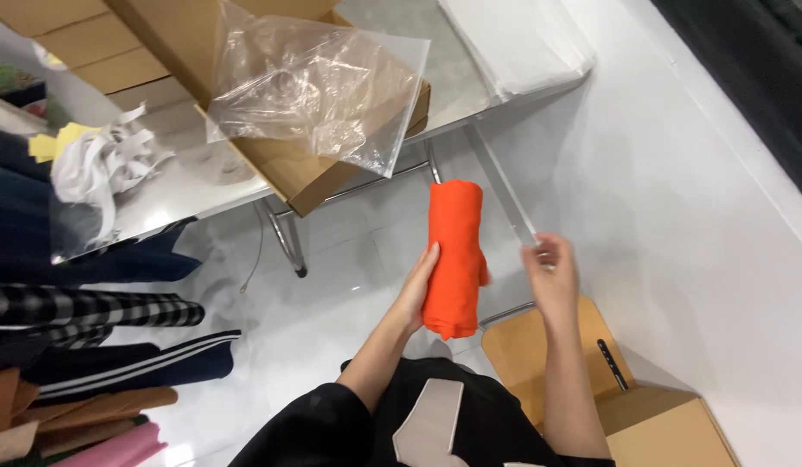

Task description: The person unpacks a red garment from a plastic bag and hangs it on a metal hanger on a clothing rack. They then handle and stack several clear plastic bags and cardboard boxes on a metal table. Finally, they take a black garment from the rack and fold it neatly on the table.

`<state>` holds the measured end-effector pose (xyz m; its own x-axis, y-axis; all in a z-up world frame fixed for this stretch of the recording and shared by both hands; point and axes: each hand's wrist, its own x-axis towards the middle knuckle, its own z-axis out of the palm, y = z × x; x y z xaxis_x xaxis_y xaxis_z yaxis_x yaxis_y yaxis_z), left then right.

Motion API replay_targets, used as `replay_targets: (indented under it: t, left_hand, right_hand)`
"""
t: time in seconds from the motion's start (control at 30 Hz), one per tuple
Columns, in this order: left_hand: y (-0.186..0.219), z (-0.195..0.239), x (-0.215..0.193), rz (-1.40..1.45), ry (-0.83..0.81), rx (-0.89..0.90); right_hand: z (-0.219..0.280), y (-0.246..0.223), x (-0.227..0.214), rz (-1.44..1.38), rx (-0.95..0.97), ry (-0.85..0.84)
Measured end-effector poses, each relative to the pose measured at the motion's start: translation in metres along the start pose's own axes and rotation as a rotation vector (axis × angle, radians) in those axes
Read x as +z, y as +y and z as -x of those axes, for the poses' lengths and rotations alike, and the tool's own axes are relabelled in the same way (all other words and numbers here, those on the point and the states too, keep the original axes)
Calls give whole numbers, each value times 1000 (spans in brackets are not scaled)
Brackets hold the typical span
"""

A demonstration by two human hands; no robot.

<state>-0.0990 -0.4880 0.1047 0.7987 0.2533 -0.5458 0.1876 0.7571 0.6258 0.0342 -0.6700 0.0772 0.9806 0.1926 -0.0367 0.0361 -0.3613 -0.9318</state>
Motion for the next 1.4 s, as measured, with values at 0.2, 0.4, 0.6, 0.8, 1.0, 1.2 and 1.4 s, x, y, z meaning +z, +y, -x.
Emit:
replay_targets:
  t: [0.2,0.4,0.6,0.8,1.0,1.2,1.4]
  left_hand:
    - [23,37,17,-34,-10,56]
    - [42,60,7,-168,7,102]
    - [53,63,-16,-508,66,260]
    - [27,26,-66,-621,127,448]
    - [67,67,-56,-418,147,264]
    - [85,88,-56,-390,178,157]
    - [60,36,-101,-498,178,271]
  right_hand:
    - [50,-27,52,-124,232,-327]
    - [74,-84,71,-566,463,-479]
    - [68,-57,88,-852,648,-631]
    - [78,-70,101,-837,587,-644]
    - [66,-28,127,-914,607,-698]
    - [81,-18,156,-600,726,-850]
    - [88,-90,148,-718,642,-716]
